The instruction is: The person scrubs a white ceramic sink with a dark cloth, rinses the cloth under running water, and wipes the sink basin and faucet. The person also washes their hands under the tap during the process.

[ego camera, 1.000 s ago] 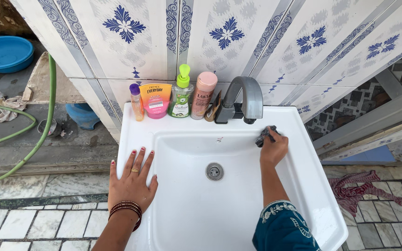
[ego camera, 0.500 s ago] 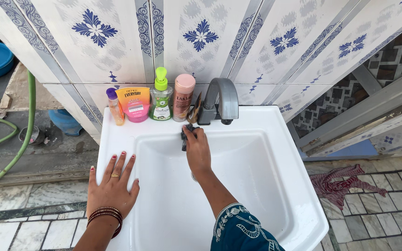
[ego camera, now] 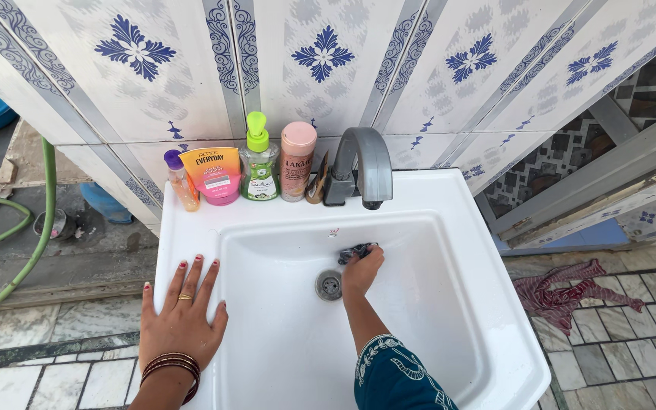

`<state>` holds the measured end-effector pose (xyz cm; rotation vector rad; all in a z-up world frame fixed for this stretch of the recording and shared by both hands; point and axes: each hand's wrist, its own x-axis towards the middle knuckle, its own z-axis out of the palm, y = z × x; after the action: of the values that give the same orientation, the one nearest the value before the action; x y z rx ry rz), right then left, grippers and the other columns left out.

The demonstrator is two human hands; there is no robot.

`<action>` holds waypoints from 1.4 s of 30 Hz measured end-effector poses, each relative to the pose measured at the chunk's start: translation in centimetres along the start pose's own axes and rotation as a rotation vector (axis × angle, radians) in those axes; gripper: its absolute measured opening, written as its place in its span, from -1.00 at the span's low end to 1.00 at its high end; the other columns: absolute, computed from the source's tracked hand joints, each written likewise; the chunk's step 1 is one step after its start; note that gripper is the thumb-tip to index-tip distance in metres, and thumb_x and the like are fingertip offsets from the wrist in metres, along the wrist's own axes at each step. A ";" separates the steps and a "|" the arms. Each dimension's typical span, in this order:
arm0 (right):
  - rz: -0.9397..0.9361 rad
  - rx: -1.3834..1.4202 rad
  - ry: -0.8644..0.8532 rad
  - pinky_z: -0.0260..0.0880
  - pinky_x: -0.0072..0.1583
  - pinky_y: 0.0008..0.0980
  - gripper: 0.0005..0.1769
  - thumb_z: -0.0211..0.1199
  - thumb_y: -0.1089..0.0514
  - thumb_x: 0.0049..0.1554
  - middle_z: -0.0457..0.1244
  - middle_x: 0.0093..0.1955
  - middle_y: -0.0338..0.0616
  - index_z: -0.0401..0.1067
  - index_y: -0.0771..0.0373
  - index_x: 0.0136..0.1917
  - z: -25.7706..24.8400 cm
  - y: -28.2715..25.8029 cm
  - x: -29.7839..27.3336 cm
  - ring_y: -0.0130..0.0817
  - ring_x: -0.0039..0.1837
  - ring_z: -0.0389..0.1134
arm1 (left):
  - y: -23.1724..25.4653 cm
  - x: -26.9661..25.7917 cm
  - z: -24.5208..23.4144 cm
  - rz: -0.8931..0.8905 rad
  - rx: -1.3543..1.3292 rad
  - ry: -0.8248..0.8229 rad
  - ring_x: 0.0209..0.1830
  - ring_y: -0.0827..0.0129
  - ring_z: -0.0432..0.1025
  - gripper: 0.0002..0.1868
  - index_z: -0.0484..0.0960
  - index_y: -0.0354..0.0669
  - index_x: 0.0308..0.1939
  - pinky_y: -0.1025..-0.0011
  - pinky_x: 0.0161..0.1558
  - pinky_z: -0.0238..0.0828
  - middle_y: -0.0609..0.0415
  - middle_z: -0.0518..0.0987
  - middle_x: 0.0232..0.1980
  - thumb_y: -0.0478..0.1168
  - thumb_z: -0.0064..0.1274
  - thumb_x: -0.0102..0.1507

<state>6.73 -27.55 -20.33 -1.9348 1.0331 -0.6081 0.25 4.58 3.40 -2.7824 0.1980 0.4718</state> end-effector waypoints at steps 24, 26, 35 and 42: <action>-0.458 -0.008 -0.702 0.24 0.40 -0.06 -0.53 0.11 0.29 0.25 0.08 0.42 0.08 0.18 0.26 0.42 4.9 -6.7 -15.6 0.12 0.43 0.16 | 0.0 0.2 1.7 0.002 -0.083 0.189 0.62 0.55 -0.25 -0.24 -0.23 0.51 0.58 0.00 0.52 -0.31 0.42 -0.17 0.65 0.24 -0.45 0.29; -0.625 -0.269 -0.842 0.20 0.42 -0.06 -0.39 0.15 0.26 0.22 0.02 0.46 0.01 0.13 0.18 0.51 0.8 -5.6 -13.1 0.08 0.42 0.14 | 0.0 0.0 1.5 0.006 -0.081 0.173 0.61 0.55 -0.26 -0.25 -0.25 0.51 0.57 -0.01 0.51 -0.31 0.43 -0.20 0.65 0.23 -0.47 0.29; -0.605 -0.944 -0.404 -0.33 0.60 0.00 -0.29 -0.08 -0.07 0.31 -0.17 0.66 -0.02 -0.10 0.24 0.61 -9.2 -0.7 -3.2 -0.05 0.69 -0.34 | -0.2 0.1 1.0 0.008 -0.123 0.116 0.60 0.55 -0.28 -0.25 -0.27 0.53 0.58 0.02 0.52 -0.37 0.45 -0.23 0.66 0.22 -0.49 0.31; -0.454 -0.106 -0.757 -0.42 0.67 -0.06 -0.32 -0.23 0.00 0.37 -0.19 0.71 0.07 -0.21 0.21 0.68 2.3 -6.7 -19.0 -0.04 0.73 -0.34 | -0.2 0.1 1.2 0.009 -0.153 0.182 0.62 0.53 -0.25 -0.27 -0.22 0.48 0.57 0.01 0.53 -0.36 0.42 -0.19 0.65 0.21 -0.45 0.31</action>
<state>1.00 -8.51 -16.44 -2.2323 0.1529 -0.0188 0.07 5.13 2.37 -2.9767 0.2232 0.2435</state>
